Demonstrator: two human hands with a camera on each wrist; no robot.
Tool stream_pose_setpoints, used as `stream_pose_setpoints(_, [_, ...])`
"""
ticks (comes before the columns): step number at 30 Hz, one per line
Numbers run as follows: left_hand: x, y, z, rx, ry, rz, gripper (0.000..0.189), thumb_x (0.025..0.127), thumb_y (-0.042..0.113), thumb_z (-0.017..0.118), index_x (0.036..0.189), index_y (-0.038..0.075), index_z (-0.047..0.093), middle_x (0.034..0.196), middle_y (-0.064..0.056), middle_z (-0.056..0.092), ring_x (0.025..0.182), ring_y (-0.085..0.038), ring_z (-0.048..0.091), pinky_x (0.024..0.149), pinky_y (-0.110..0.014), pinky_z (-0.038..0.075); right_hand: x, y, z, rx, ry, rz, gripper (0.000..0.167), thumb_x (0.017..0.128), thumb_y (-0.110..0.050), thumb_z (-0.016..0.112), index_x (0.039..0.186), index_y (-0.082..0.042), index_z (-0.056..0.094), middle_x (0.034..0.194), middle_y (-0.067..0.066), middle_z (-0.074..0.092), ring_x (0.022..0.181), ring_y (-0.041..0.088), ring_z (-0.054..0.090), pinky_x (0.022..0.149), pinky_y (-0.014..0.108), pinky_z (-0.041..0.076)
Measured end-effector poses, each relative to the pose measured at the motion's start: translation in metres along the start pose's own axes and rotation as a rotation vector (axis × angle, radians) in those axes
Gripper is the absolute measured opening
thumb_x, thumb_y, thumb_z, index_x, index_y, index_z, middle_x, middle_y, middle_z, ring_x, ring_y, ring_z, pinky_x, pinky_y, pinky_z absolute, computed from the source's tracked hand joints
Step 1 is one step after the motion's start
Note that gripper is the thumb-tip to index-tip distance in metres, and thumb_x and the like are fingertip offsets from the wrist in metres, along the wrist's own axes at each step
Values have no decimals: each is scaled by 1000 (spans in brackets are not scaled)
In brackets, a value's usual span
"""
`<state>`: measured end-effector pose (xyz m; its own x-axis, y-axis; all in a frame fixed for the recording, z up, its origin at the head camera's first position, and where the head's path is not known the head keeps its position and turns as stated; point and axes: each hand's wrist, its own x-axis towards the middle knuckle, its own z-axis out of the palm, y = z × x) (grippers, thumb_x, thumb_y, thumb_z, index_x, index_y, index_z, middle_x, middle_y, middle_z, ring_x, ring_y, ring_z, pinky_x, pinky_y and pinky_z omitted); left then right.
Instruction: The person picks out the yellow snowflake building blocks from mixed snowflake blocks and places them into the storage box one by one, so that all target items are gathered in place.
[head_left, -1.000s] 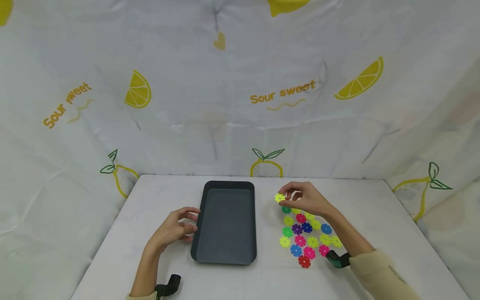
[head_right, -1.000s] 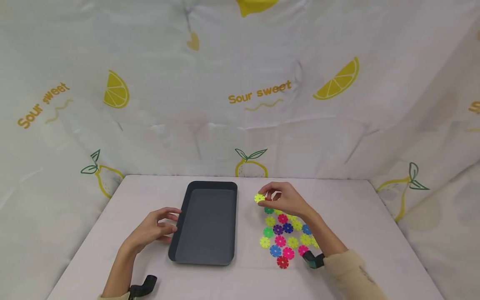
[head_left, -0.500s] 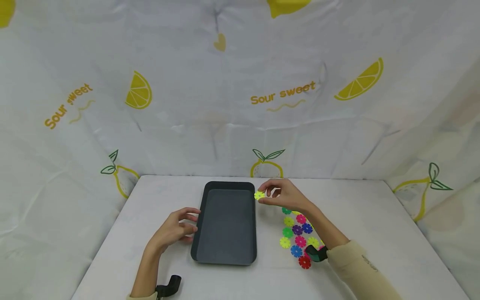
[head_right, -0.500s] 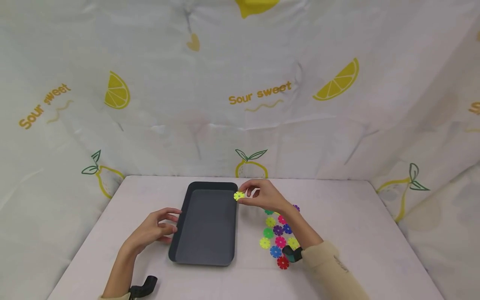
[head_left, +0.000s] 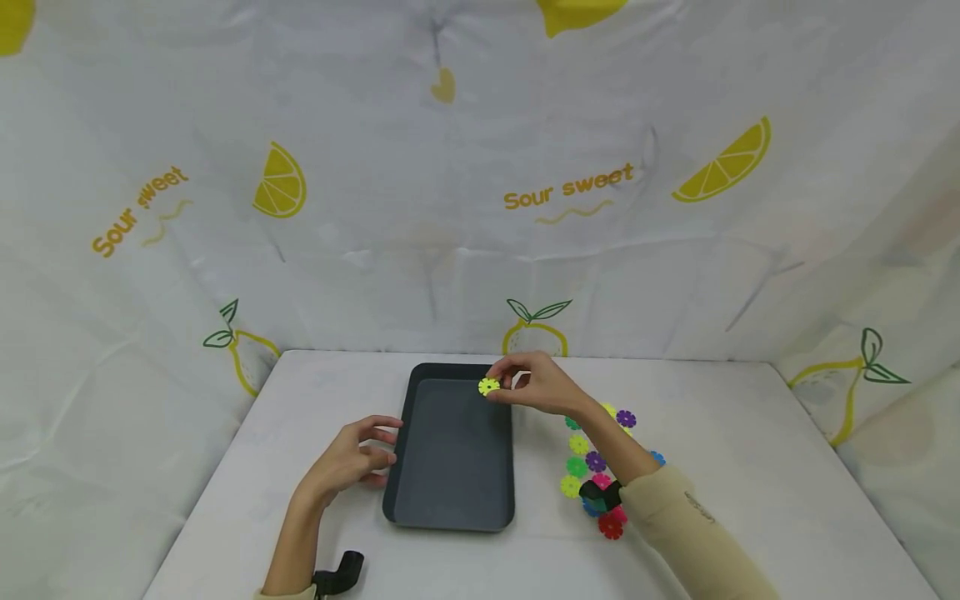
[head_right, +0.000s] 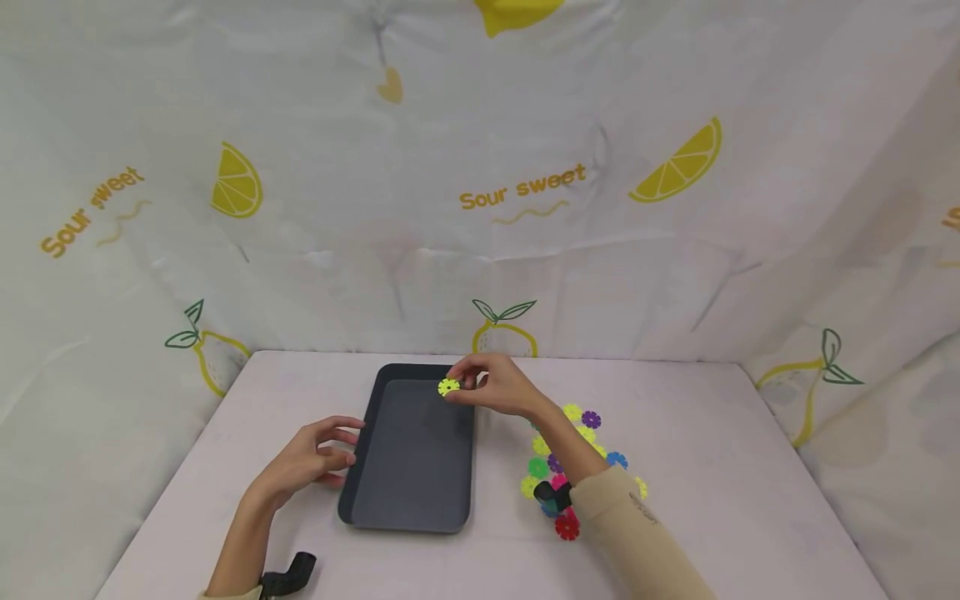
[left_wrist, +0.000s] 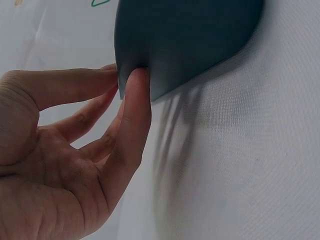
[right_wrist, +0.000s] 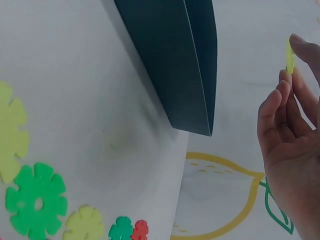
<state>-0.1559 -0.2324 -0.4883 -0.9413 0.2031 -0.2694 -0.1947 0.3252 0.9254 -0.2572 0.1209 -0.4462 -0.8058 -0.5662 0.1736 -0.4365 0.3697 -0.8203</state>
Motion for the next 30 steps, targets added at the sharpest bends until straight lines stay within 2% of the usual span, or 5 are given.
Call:
stream_pose_setpoints(5, [0, 1, 0, 0, 4, -4, 62, 90, -2, 71, 150, 4, 57, 136, -24, 61, 96, -23, 73, 76, -40, 66, 10, -3, 8, 21, -11, -17, 26, 88, -14, 89, 111, -6, 79, 91, 6, 68, 84, 13, 61, 72, 21, 53])
stream_pose_setpoints(17, [0, 1, 1, -6, 11, -9, 62, 90, -2, 71, 150, 5, 57, 135, -24, 62, 96, -23, 73, 75, -40, 67, 35, -9, 29, 75, -4, -38, 27, 86, -10, 90, 111, -5, 80, 90, 8, 71, 80, 12, 63, 71, 20, 53])
stream_pose_setpoints(30, [1, 0, 2, -7, 26, -36, 63, 89, -1, 71, 150, 7, 58, 135, -23, 63, 96, -24, 74, 76, -40, 67, 61, -6, 56, 82, 5, -38, 27, 87, -15, 90, 111, -5, 81, 92, 9, 74, 80, 8, 62, 70, 20, 49])
